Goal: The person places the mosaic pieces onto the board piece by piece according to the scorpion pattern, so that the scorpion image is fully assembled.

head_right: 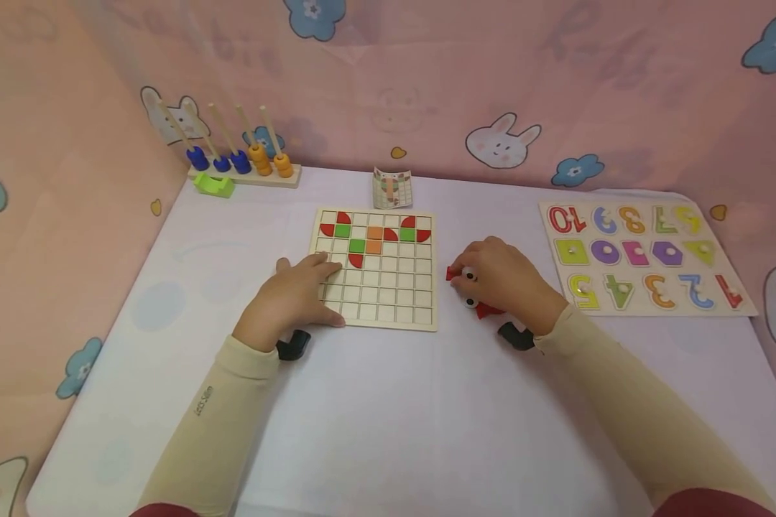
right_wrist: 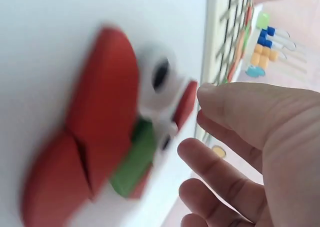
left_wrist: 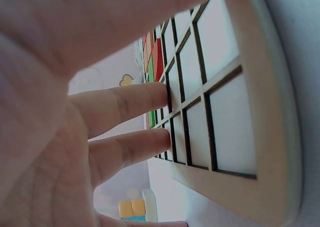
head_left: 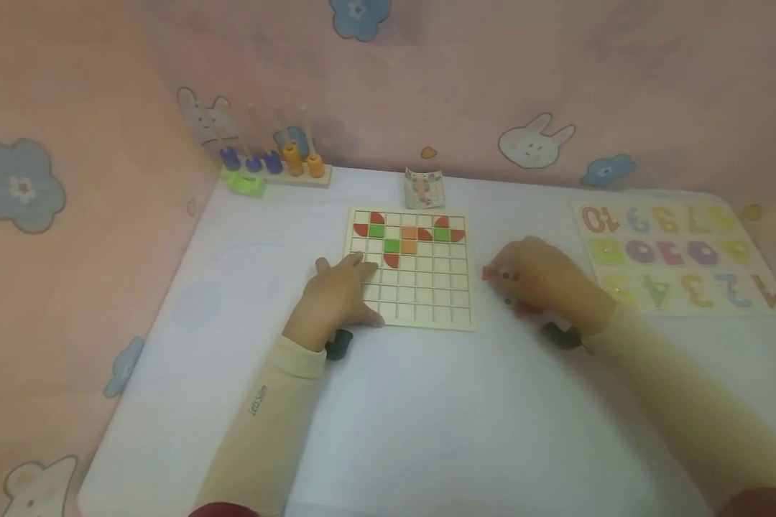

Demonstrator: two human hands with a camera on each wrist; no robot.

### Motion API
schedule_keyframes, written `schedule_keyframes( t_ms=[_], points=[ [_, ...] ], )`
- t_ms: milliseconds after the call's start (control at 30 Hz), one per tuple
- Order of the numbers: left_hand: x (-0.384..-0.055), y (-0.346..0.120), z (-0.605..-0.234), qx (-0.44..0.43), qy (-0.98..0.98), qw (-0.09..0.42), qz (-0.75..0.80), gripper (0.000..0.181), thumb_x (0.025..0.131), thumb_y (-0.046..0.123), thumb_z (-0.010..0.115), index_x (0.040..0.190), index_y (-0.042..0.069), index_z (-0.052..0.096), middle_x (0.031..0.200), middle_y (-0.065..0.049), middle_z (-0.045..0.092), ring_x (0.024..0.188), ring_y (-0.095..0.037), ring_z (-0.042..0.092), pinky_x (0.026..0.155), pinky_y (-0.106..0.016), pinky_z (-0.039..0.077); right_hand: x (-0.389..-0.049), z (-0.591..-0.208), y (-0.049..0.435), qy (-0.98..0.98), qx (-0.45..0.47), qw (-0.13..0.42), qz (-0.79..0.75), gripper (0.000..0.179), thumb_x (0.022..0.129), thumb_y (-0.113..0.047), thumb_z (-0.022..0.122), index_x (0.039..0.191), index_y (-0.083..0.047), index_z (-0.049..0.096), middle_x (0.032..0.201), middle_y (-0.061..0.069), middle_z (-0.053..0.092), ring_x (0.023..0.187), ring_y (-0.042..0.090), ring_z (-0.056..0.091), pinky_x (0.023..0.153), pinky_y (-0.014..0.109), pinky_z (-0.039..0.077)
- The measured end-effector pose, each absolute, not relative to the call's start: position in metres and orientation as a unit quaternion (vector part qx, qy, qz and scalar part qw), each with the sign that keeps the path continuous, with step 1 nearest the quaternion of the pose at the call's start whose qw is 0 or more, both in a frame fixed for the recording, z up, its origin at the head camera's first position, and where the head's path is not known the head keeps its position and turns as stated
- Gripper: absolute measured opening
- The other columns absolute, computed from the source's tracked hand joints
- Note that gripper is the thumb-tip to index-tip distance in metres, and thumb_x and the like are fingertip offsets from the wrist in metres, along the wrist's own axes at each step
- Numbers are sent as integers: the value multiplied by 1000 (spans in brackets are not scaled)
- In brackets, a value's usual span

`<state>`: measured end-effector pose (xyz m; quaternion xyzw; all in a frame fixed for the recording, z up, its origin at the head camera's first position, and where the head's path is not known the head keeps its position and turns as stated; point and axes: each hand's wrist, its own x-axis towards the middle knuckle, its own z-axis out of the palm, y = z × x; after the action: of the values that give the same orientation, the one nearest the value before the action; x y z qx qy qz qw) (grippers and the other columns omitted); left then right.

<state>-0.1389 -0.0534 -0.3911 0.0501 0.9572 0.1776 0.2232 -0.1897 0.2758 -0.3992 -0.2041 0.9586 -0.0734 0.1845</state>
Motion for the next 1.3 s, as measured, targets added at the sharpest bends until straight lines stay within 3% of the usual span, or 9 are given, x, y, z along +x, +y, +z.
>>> schedule_keyframes(
  t_ms=[67,200,367,500,800,1033,1200,1300],
  points=[
    [-139,-54,-391,49,957,223,180,96,75,40,98,158,23,53,170,-6,35,122,-42,39,88,-46,49,-186,-402,274,963,-150,183,-131,27,99,-29,76,124,-17,77,111,2,69,83,21,61,77,39,52],
    [-138,-54,-391,48,956,223,184,96,75,39,98,158,23,53,170,-7,35,125,-44,39,92,-48,48,-181,-408,272,968,-182,136,-110,24,99,-30,76,119,-16,80,103,1,70,96,23,55,85,42,48],
    [-138,-53,-392,49,957,221,181,95,75,40,98,158,23,53,170,-6,35,126,-44,39,92,-48,48,-176,-411,269,974,-172,100,-109,25,100,-28,74,118,-11,80,91,2,69,95,27,53,87,45,45],
    [-139,-52,-393,51,958,218,179,96,75,40,98,158,23,54,170,-6,36,123,-43,40,89,-47,48,-172,-409,263,979,-138,101,-108,27,102,-28,71,118,-7,79,91,5,70,94,29,52,89,48,44],
    [-139,-51,-392,50,957,218,183,96,74,40,99,157,23,54,169,-6,36,119,-40,40,86,-44,47,-168,-410,255,982,-107,98,-122,28,101,-25,72,116,-3,79,117,18,75,109,35,58,105,56,41],
    [-139,-52,-392,53,957,221,180,96,74,40,98,158,23,53,170,-6,36,121,-41,40,87,-45,48,-166,-407,255,978,-98,106,-150,27,102,-24,71,116,-2,79,114,16,75,107,34,56,105,56,40],
    [-139,-54,-392,49,957,223,180,96,75,40,98,158,23,53,170,-6,35,124,-43,39,90,-46,48,-171,-396,247,973,-99,126,-167,25,101,-20,70,117,-3,76,103,13,72,105,33,54,99,53,43],
    [-140,-54,-392,49,957,224,180,96,75,40,98,158,23,53,170,-6,35,124,-43,40,91,-47,48,-177,-387,232,968,-93,141,-185,21,100,-19,71,114,-6,78,107,11,70,109,33,51,99,53,42]
  ],
)
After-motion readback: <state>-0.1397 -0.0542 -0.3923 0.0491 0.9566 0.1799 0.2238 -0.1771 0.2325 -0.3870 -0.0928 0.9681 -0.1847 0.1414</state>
